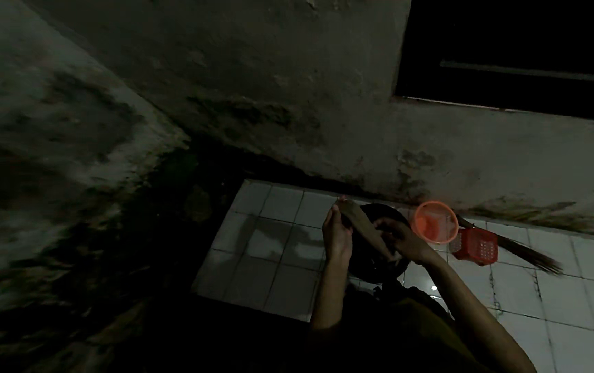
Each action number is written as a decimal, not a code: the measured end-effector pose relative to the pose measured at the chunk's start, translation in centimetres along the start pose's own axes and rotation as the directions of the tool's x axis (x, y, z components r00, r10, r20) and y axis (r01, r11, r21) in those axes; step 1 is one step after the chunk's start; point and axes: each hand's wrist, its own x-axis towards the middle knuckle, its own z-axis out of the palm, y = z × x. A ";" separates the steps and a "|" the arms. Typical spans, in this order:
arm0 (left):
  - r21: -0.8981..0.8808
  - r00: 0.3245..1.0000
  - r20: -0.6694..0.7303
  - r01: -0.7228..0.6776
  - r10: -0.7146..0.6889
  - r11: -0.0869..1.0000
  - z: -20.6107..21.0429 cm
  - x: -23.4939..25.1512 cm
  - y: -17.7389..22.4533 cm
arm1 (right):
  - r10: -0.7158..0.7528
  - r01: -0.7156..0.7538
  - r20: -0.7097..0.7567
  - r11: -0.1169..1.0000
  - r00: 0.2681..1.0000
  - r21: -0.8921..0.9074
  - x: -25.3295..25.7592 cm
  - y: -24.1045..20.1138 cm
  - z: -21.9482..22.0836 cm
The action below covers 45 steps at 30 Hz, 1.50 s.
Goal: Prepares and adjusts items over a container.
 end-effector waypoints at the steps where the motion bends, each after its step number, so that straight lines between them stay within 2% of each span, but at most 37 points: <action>1: -0.001 1.000 0.012 0.011 -0.011 1.000 0.1 -0.2 -0.1 | -0.012 0.012 -0.002 1.000 1.000 0.019 0.1 0.5 0.4; 6: 0.024 0.998 0.060 -0.038 0.036 0.999 0.0 -0.6 -0.6 | -0.048 0.044 -0.049 0.997 0.998 -0.071 0.2 0.9 0.9; 9: 0.055 0.994 0.021 -0.112 0.111 0.992 -0.4 0.1 -0.6 | -0.087 0.079 -0.055 0.988 0.995 -0.130 0.1 1.2 0.0; 13: 0.240 0.953 0.039 -0.300 0.299 0.923 -1.5 1.1 -0.7 | -0.188 0.141 -0.278 0.973 0.942 -0.183 -0.2 1.2 -1.2; 15: 0.225 0.946 0.052 -0.323 0.320 0.919 -1.4 1.2 -0.7 | -0.233 0.154 -0.388 0.962 0.892 -0.223 -0.4 1.0 -1.8; 17: 0.254 0.941 0.078 -0.339 0.330 0.906 -1.6 1.7 -0.7 | -0.256 0.173 -0.435 0.960 0.863 -0.221 -0.8 0.6 -2.7; 20: 0.436 0.889 0.159 -0.454 0.430 0.777 -2.2 2.5 -0.9 | -0.262 0.180 -0.402 0.956 0.877 -0.230 -1.5 -0.2 -3.4; 24: 0.644 0.851 0.193 -0.486 0.489 0.590 -2.1 2.5 -1.2 | -0.245 0.162 -0.344 0.954 0.906 -0.254 -2.5 -1.2 -3.5; 27: 0.638 0.837 0.168 -0.495 0.521 0.590 -1.6 2.5 -1.7 | -0.267 0.182 -0.366 0.951 0.891 -0.251 -3.0 -1.5 -3.7; 30: 0.588 0.840 0.123 -0.491 0.529 0.643 -0.7 2.7 -2.1 | -0.309 0.211 -0.422 0.942 0.852 -0.263 -2.9 -1.6 -3.5; 31: 0.612 0.819 0.133 -0.511 0.558 0.604 -0.5 2.6 -2.2 | -0.320 0.213 -0.458 0.939 0.829 -0.271 -2.8 -1.5 -3.6; 33: 0.695 0.769 0.220 -0.556 0.601 0.456 -0.3 2.1 -1.7 | -0.296 0.171 -0.542 0.948 0.786 -0.270 -2.8 -1.2 -4.1; 34: 0.736 0.755 0.275 -0.564 0.595 0.375 -0.2 1.8 -1.1 | -0.278 0.141 -0.586 0.953 0.761 -0.269 -2.9 -1.1 -4.4; 36: 0.790 0.805 0.376 -0.537 0.458 0.296 0.2 1.4 0.3 | -0.228 0.068 -0.673 0.964 0.704 -0.256 -2.8 -1.0 -4.8; 38: 0.791 0.856 0.468 -0.517 0.220 0.328 1.0 1.6 1.5 | -0.237 0.046 -0.736 0.962 0.635 -0.271 -2.0 0.0 -4.6; 41: 0.746 0.846 0.526 -0.507 0.084 0.432 3.4 1.1 1.3 | -0.403 0.202 -0.676 0.911 0.616 -0.359 -1.0 1.5 -3.0; 42: 0.735 0.844 0.533 -0.500 0.066 0.458 4.4 0.5 1.1 | -0.427 0.263 -0.630 0.902 0.649 -0.341 -0.8 1.8 -2.1; 43: 0.726 0.840 0.541 -0.494 0.045 0.478 5.3 -0.4 0.9 | -0.379 0.265 -0.565 0.924 0.733 -0.276 -0.8 1.9 -1.1; 44: 0.715 0.829 0.558 -0.493 0.020 0.496 6.1 -1.5 0.6 | -0.260 0.185 -0.485 0.963 0.835 -0.197 -0.7 2.0 -0.2; 45: 0.703 0.809 0.587 -0.496 -0.022 0.509 6.9 -2.9 0.5 | -0.080 0.025 -0.402 0.990 0.912 -0.140 -0.7 1.8 0.6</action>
